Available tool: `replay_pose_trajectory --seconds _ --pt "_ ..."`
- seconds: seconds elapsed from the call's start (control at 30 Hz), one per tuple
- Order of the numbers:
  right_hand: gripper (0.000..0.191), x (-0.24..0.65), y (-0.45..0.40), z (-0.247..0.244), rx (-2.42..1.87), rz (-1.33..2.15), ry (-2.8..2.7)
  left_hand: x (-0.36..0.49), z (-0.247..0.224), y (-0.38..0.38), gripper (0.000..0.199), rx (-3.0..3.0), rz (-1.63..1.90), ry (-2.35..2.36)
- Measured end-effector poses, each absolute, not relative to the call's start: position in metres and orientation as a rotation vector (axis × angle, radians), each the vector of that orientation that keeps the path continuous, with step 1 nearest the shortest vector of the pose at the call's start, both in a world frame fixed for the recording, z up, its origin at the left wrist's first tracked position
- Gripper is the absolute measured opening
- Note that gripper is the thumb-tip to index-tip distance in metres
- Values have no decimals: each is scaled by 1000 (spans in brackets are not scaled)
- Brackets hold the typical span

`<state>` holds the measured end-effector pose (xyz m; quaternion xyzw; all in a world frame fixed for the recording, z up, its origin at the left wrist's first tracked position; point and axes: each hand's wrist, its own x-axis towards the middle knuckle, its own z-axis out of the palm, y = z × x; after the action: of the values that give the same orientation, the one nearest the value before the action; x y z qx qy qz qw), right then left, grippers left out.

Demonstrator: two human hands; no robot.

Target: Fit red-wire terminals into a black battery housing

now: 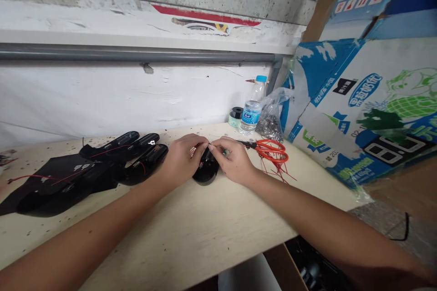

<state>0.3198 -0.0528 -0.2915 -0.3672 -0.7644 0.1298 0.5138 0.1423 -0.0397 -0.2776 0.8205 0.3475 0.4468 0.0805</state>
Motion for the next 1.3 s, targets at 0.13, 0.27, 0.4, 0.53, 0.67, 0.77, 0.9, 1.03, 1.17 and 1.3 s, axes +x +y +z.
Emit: replay_pose_trajectory --seconds 0.13,0.27,0.4,0.53,0.67,0.77,0.9,1.03,1.17,1.3 --pt "15 321 -52 -292 -863 339 -1805 142 -277 -40 15 2464 1321 1046" --pt "14 321 -53 -291 -860 356 -1798 142 -276 -40 15 2467 1294 1059" --pt "13 321 -53 -290 -861 367 -1801 142 -275 -41 14 2445 1267 1067" --pt "14 321 -54 -291 -883 376 -1819 143 -274 -43 15 2421 1245 1071" --pt "18 321 -54 -292 -902 426 -1915 143 -273 -44 16 2432 1211 1065" --pt "25 321 -54 -292 -917 401 -2013 144 -272 -45 16 2454 1204 1047" --pt "26 322 -54 -292 -918 353 -2057 143 -272 -44 16 2474 1200 1011" --pt "25 323 -55 -291 -919 360 -2057 143 -271 -44 17 2468 1193 1002" --pt "28 322 -56 -290 -915 373 -2047 143 -271 -44 17 2460 1202 999" --pt "29 321 -56 -290 -911 368 -2041 144 -270 -45 18 2467 1215 996"
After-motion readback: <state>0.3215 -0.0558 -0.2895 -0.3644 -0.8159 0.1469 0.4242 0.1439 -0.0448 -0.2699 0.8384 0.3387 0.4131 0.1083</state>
